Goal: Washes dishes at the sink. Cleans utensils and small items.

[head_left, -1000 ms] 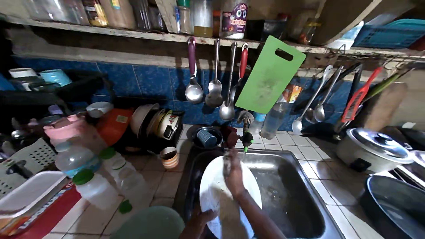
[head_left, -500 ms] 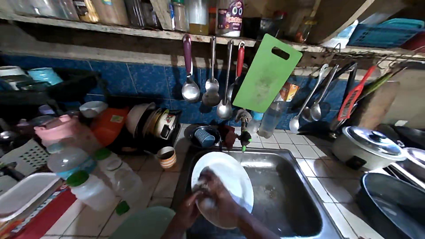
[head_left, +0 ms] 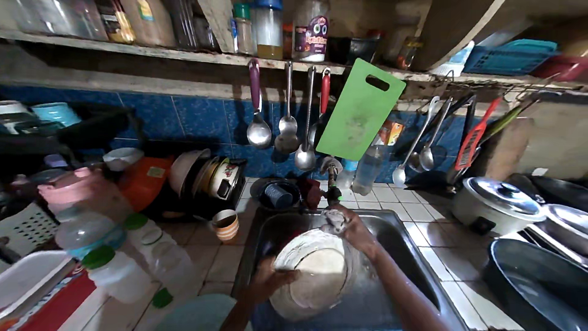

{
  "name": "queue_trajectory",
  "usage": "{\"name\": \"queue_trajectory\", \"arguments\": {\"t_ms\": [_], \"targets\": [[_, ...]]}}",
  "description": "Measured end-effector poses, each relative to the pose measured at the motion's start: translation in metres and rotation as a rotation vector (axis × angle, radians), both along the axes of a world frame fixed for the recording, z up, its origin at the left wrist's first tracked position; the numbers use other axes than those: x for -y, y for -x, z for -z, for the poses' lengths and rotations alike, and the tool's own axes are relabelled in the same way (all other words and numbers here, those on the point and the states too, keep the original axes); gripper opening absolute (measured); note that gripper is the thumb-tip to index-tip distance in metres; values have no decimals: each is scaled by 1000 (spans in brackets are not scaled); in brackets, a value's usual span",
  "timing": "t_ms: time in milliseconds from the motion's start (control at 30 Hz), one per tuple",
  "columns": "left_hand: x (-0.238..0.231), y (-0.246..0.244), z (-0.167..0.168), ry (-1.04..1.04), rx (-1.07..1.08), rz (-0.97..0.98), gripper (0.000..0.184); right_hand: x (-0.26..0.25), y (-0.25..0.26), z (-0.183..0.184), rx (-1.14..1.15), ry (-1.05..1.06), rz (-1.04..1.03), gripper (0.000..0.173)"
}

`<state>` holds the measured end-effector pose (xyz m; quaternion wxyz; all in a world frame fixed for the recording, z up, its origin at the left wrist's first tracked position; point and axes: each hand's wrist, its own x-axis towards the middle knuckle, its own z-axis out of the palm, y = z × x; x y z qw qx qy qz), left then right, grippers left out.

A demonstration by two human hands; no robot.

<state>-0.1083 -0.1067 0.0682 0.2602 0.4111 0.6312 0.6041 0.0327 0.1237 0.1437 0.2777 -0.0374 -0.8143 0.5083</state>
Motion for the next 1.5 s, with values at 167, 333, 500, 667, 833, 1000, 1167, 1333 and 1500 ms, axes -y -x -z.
{"name": "queue_trajectory", "arguments": {"t_ms": [167, 333, 500, 667, 833, 1000, 1167, 1333, 1500], "targets": [[-17, -51, -20, 255, -51, -97, 46, 92, 14, 58, -241, -357, 130, 48], [-12, -72, -11, 65, -407, -311, 51, 57, 18, 56, -167, -136, 522, 39], [-10, -61, -18, 176, -436, -298, 51, 83, 22, 67, -213, -243, 448, 39], [-3, -58, -10, 133, -382, -303, 50, 71, 30, 66, -202, -243, 435, 30], [8, -63, 3, -44, -129, -366, 41, 25, 28, 36, 130, -49, 739, 35], [-13, -35, -19, 99, -224, -181, 38, 67, 44, 44, -284, -927, 429, 22], [-3, -52, -17, 135, -333, -387, 45, 33, 42, 37, 2, -262, 645, 30], [-9, -37, -9, 88, -144, -274, 41, 42, 48, 45, -190, -828, 551, 22], [-16, -41, -30, -7, 25, -338, 39, 46, 49, 39, -236, -508, 426, 33]]}}
